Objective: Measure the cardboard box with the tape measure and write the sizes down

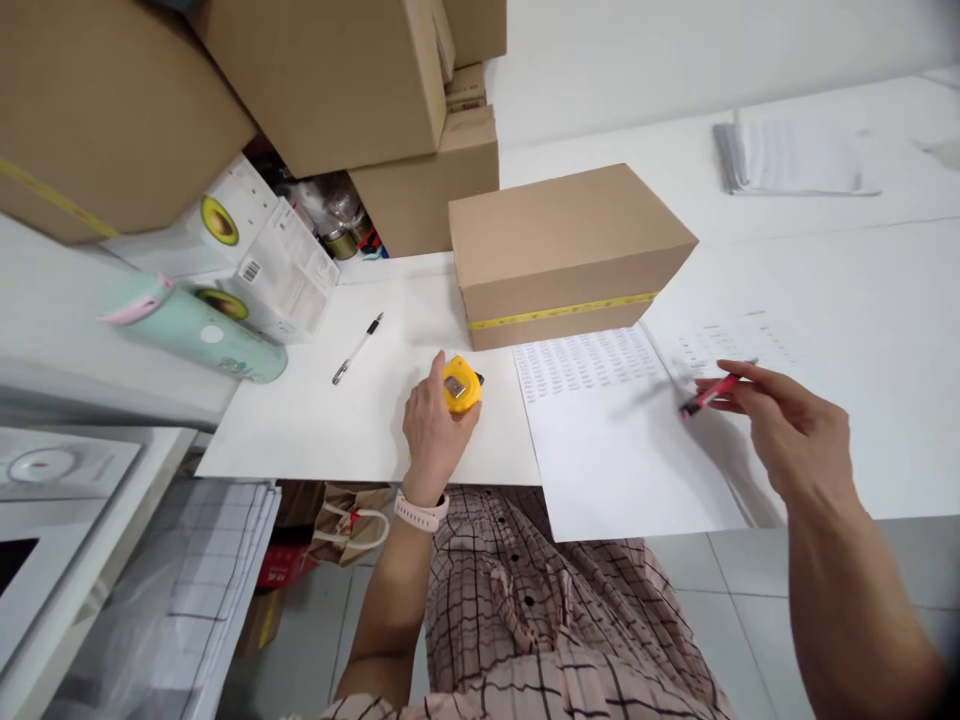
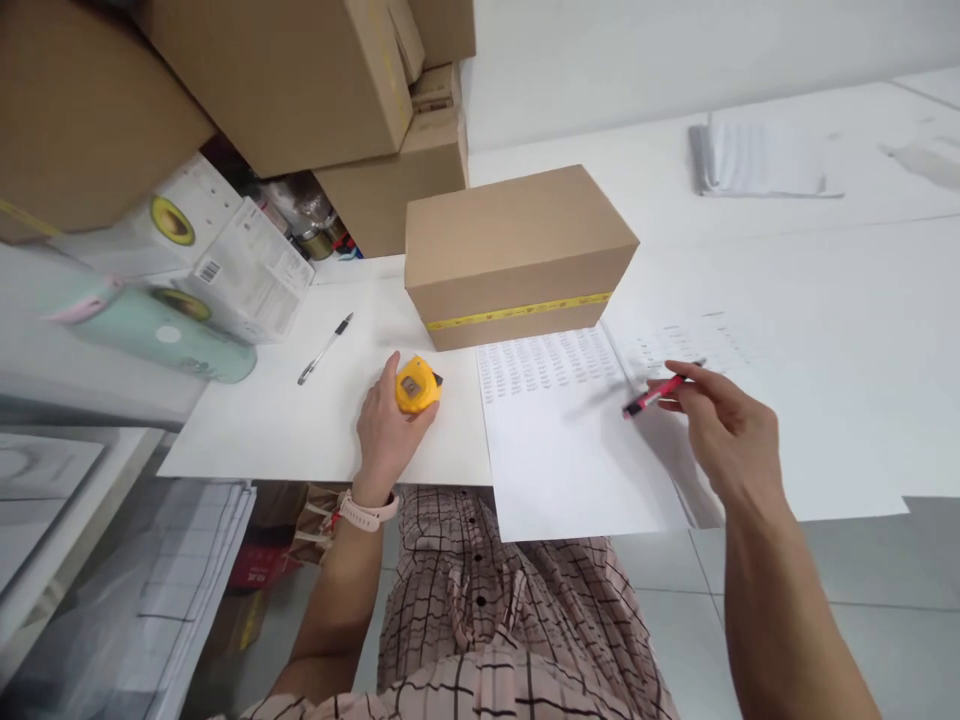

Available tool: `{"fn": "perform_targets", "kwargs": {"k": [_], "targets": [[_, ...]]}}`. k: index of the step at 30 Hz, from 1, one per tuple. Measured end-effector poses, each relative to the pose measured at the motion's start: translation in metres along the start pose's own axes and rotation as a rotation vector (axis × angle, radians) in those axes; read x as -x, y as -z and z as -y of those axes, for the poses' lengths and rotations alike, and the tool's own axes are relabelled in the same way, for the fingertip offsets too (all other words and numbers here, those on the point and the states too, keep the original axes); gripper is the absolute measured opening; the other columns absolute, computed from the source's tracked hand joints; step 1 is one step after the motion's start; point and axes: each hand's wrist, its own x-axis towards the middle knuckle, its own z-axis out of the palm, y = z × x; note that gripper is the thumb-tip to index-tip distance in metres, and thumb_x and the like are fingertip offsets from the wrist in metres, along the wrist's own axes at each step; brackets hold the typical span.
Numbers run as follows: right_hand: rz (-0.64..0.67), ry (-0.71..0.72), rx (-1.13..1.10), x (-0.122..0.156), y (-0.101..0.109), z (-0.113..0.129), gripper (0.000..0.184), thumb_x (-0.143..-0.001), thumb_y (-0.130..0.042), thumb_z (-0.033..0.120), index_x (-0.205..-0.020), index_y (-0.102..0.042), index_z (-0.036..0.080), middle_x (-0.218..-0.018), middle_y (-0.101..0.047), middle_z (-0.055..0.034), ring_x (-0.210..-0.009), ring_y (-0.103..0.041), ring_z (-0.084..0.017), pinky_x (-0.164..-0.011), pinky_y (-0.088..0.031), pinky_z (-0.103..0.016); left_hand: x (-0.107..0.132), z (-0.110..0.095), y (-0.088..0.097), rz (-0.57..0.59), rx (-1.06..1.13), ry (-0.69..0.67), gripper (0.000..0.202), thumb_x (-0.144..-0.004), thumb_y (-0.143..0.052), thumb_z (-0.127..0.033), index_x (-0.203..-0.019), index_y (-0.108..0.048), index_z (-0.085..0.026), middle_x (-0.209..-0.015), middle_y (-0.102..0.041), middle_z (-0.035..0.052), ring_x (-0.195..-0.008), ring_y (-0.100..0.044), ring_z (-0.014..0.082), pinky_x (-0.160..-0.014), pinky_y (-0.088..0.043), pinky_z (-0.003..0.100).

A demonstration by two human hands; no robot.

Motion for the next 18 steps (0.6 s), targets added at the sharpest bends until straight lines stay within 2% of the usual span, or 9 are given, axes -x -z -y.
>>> {"fn": "perform_targets", "kwargs": {"k": [3, 6, 8, 9, 10, 12, 15, 16, 18], "targets": [[0.06, 0.068, -0.124, 0.017, -0.006, 0.01, 0.036, -0.072, -0.082, 0.034, -0.106, -0.076, 0.027, -0.096, -0.08, -0.0083, -0.097, -0.076, -0.031, -0.098, -0.055, -0.053, 0.002, 0.002, -0.009, -0.007, 0.018, -0.047, 0.076, -0.085, -0.074, -0.025, -0.152, -0.039, -0.02, -0.133, -0.064, 0.0174, -0.124, -0.061, 0.0361, -0.104, -0.051, 0.054], [0.068, 0.17, -0.155, 0.03, -0.023, 0.018, 0.037, -0.065, -0.089, 0.041, -0.092, -0.07, 0.027, -0.076, -0.076, -0.0035, -0.078, -0.074, -0.027, -0.082, -0.059, -0.049, 0.008, -0.006, -0.015, -0.111, 0.009, -0.092, 0.071, -0.087, -0.071, -0.026, -0.15, -0.04, -0.017, -0.15, -0.051, 0.0218, -0.143, -0.044, 0.0396, -0.118, -0.037, 0.063], [0.064, 0.194, -0.122, 0.038, -0.038, 0.026, 0.031, -0.074, -0.084, 0.05, -0.079, -0.063, 0.026, -0.061, -0.067, 0.0011, -0.059, -0.063, -0.02, -0.067, -0.056, -0.041, 0.016, -0.017, -0.017, -0.193, 0.036, -0.162, 0.063, -0.09, -0.068, -0.029, -0.147, -0.043, -0.016, -0.155, -0.046, 0.0219, -0.149, -0.036, 0.0395, -0.121, -0.031, 0.065], [0.093, 0.196, -0.117, 0.041, -0.046, 0.029, 0.034, -0.081, -0.077, 0.055, -0.075, -0.06, 0.026, -0.056, -0.062, 0.0028, -0.053, -0.057, -0.017, -0.063, -0.053, -0.037, 0.021, -0.023, -0.018, -0.208, 0.077, -0.226, 0.056, -0.093, -0.066, -0.029, -0.144, -0.047, -0.017, -0.152, -0.05, 0.0206, -0.149, -0.039, 0.0375, -0.121, -0.033, 0.063], [0.154, 0.195, -0.131, 0.043, -0.055, 0.033, 0.037, -0.088, -0.069, 0.058, -0.074, -0.059, 0.026, -0.054, -0.058, 0.0037, -0.051, -0.054, -0.016, -0.061, -0.051, -0.035, 0.027, -0.029, -0.02, -0.192, 0.133, -0.308, 0.047, -0.095, -0.063, -0.027, -0.14, -0.051, -0.017, -0.146, -0.056, 0.0185, -0.145, -0.045, 0.0344, -0.12, -0.038, 0.059], [0.338, 0.181, -0.196, 0.043, -0.074, 0.039, 0.039, -0.097, -0.055, 0.062, -0.087, -0.062, 0.026, -0.058, -0.061, 0.0031, -0.056, -0.057, -0.016, -0.066, -0.051, -0.035, 0.037, -0.039, -0.022, -0.075, 0.225, -0.475, 0.033, -0.098, -0.057, -0.024, -0.131, -0.058, -0.018, -0.133, -0.066, 0.0143, -0.135, -0.056, 0.0289, -0.115, -0.046, 0.052], [0.604, 0.107, -0.269, 0.037, -0.103, 0.041, 0.042, -0.096, -0.056, 0.063, -0.11, -0.066, 0.026, -0.078, -0.072, -0.0014, -0.076, -0.068, -0.019, -0.08, -0.053, -0.038, 0.046, -0.048, -0.024, 0.156, 0.197, -0.554, 0.028, -0.098, -0.057, -0.024, -0.124, -0.064, -0.017, -0.135, -0.067, 0.0147, -0.134, -0.058, 0.0299, -0.115, -0.047, 0.052], [0.644, 0.085, -0.273, 0.034, -0.111, 0.04, 0.042, -0.092, -0.063, 0.063, -0.108, -0.068, 0.025, -0.081, -0.073, -0.0023, -0.079, -0.068, -0.02, -0.081, -0.053, -0.037, 0.047, -0.049, -0.024, 0.202, 0.169, -0.54, 0.029, -0.097, -0.058, -0.025, -0.124, -0.065, -0.016, -0.139, -0.065, 0.0152, -0.136, -0.057, 0.0313, -0.117, -0.045, 0.054], [0.629, 0.081, -0.253, 0.029, -0.124, 0.036, 0.038, -0.085, -0.072, 0.06, -0.09, -0.069, 0.023, -0.076, -0.069, -0.0015, -0.074, -0.064, -0.018, -0.075, -0.052, -0.035, 0.047, -0.05, -0.024, 0.24, 0.137, -0.505, 0.029, -0.097, -0.059, -0.027, -0.124, -0.066, -0.016, -0.143, -0.064, 0.0147, -0.137, -0.055, 0.0327, -0.119, -0.041, 0.056]]}}
